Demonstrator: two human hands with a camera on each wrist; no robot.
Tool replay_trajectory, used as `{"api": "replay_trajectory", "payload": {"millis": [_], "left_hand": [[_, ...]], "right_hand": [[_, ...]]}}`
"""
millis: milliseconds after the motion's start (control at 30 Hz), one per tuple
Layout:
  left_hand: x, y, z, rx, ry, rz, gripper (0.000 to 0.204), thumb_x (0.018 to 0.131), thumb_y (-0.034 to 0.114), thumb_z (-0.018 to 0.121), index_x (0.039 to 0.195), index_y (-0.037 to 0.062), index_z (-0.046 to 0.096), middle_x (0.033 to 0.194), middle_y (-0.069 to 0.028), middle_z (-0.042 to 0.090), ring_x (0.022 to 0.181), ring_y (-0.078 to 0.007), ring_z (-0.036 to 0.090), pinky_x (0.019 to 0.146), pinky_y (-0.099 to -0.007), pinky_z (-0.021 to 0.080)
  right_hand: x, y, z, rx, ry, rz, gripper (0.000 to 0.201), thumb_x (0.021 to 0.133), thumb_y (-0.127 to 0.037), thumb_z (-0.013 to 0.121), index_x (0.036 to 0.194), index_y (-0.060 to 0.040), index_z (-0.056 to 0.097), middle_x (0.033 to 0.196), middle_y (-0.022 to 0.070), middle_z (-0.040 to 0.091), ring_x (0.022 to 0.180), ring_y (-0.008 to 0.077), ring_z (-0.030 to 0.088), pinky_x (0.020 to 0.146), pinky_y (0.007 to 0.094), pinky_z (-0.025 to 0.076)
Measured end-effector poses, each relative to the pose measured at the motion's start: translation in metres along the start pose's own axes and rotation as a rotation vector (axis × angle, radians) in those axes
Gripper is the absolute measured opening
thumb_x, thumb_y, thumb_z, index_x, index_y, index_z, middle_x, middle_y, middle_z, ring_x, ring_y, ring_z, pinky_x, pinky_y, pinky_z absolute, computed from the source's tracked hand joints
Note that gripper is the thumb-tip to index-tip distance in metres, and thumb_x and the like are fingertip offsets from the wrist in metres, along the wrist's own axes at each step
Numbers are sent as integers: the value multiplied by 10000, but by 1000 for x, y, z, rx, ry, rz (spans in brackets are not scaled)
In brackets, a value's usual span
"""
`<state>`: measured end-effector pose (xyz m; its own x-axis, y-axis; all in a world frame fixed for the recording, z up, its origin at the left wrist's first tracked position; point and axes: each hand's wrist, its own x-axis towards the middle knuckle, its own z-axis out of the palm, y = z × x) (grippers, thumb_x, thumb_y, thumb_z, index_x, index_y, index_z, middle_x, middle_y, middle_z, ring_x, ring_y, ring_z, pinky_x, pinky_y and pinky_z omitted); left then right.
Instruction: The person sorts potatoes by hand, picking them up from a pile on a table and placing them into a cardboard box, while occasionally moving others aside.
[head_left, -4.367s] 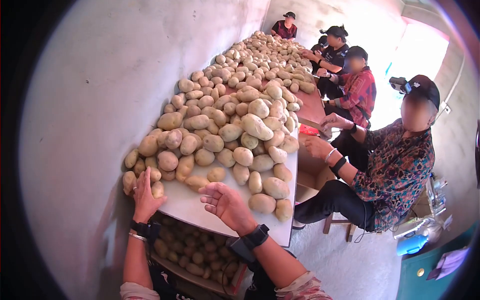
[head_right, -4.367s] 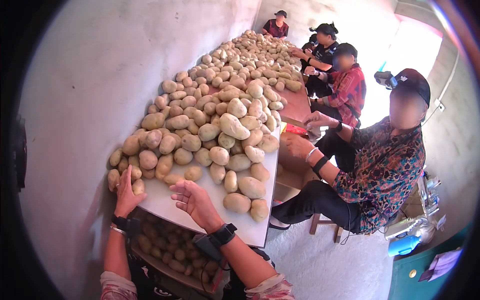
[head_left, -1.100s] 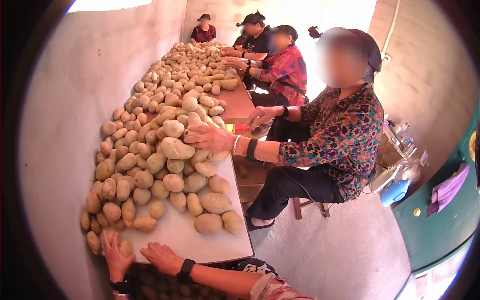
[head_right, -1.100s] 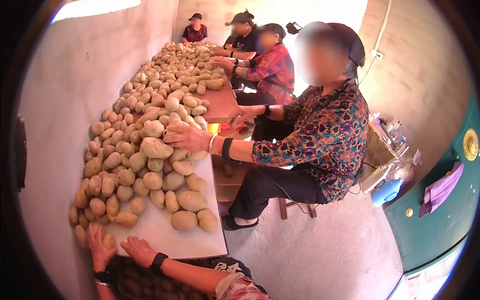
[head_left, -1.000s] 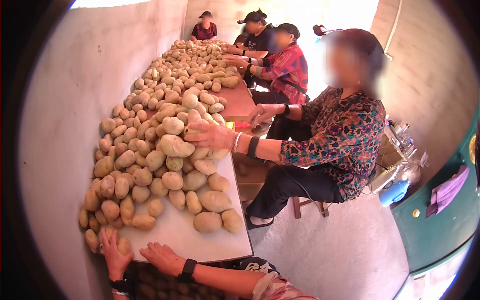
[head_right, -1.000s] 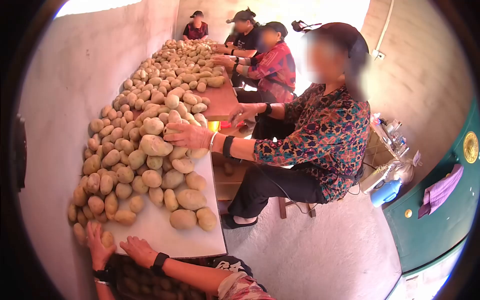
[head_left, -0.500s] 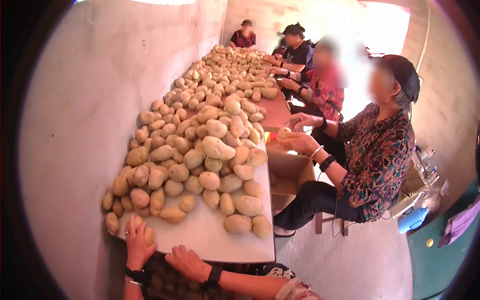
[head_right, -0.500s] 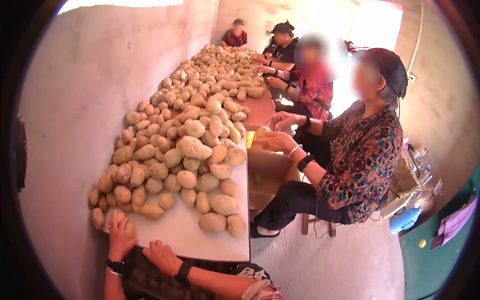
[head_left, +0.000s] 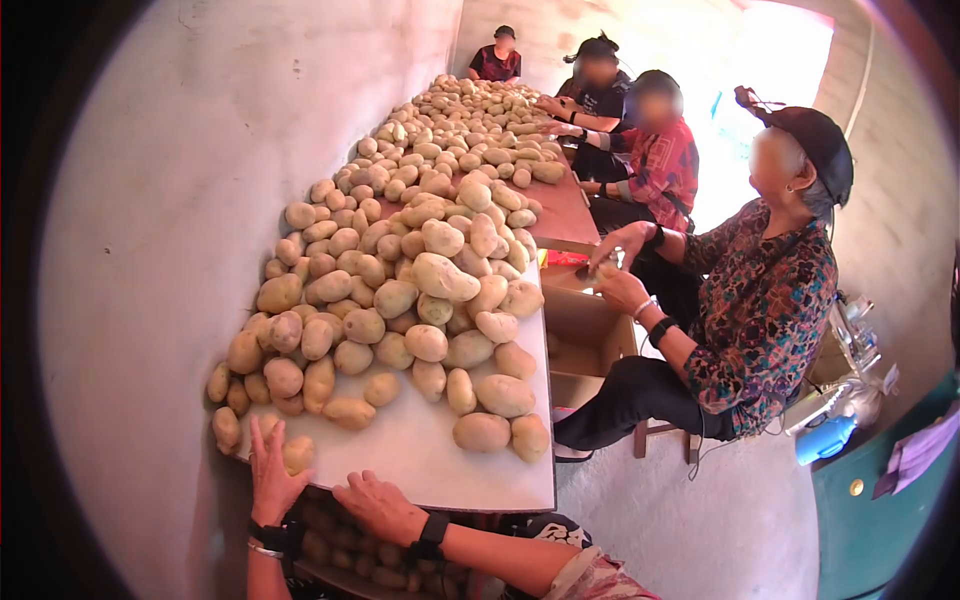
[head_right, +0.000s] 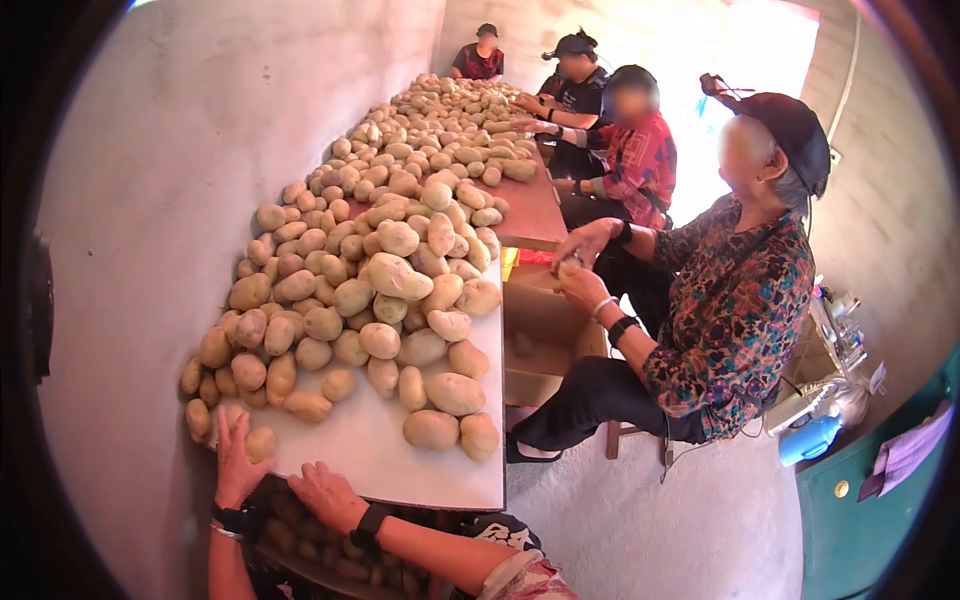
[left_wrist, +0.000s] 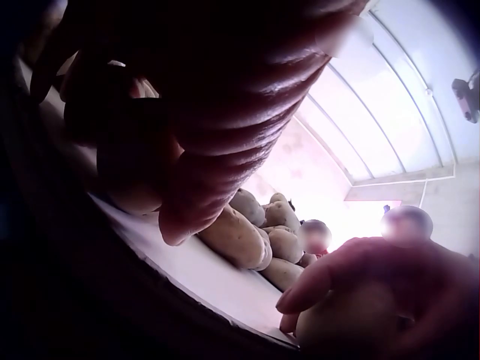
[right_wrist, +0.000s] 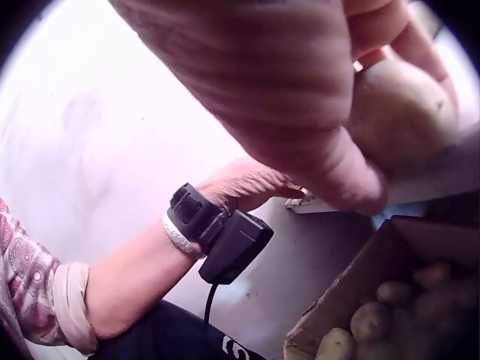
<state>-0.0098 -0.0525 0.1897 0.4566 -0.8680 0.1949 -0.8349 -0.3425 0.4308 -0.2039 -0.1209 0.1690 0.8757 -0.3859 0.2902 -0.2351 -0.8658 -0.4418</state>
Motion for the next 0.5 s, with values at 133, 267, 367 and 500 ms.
{"api": "replay_trajectory", "payload": {"millis": [133, 267, 367, 500], "left_hand": [[-1, 3, -1, -34, 16, -15, 876, 576, 126, 770, 1344, 56, 354, 1476, -243, 114, 1304, -437, 278, 1059, -477, 299], [6, -44, 18, 34, 150, -4, 841, 608, 108, 730, 1352, 48, 343, 1475, -244, 149, 1334, -434, 235, 1080, -478, 262], [12, -43, 15, 27, 164, -23, 836, 621, 81, 685, 1375, 51, 324, 1486, -231, 151, 1353, -420, 211, 1093, -468, 235], [9, -39, 15, 14, 126, -82, 840, 627, 89, 661, 1391, 59, 313, 1490, -221, 153, 1364, -401, 198, 1094, -459, 230]], "right_hand": [[0, -2, -2, 41, -67, 5, 187, 813, -95, 517, 996, -54, 514, 893, 141, 515, 812, 301, 539, 600, 387, 515], [-10, -4, 18, 216, -22, -139, 270, 750, -48, 540, 1012, -44, 475, 884, 151, 503, 808, 320, 548, 614, 412, 486], [-20, -15, 13, 200, -192, -123, 331, 710, -24, 558, 1024, -39, 455, 884, 151, 480, 811, 328, 548, 639, 435, 467], [-23, -18, 21, 192, -217, -119, 268, 733, -56, 565, 989, -40, 486, 899, 144, 497, 797, 300, 557, 646, 426, 469]]}}
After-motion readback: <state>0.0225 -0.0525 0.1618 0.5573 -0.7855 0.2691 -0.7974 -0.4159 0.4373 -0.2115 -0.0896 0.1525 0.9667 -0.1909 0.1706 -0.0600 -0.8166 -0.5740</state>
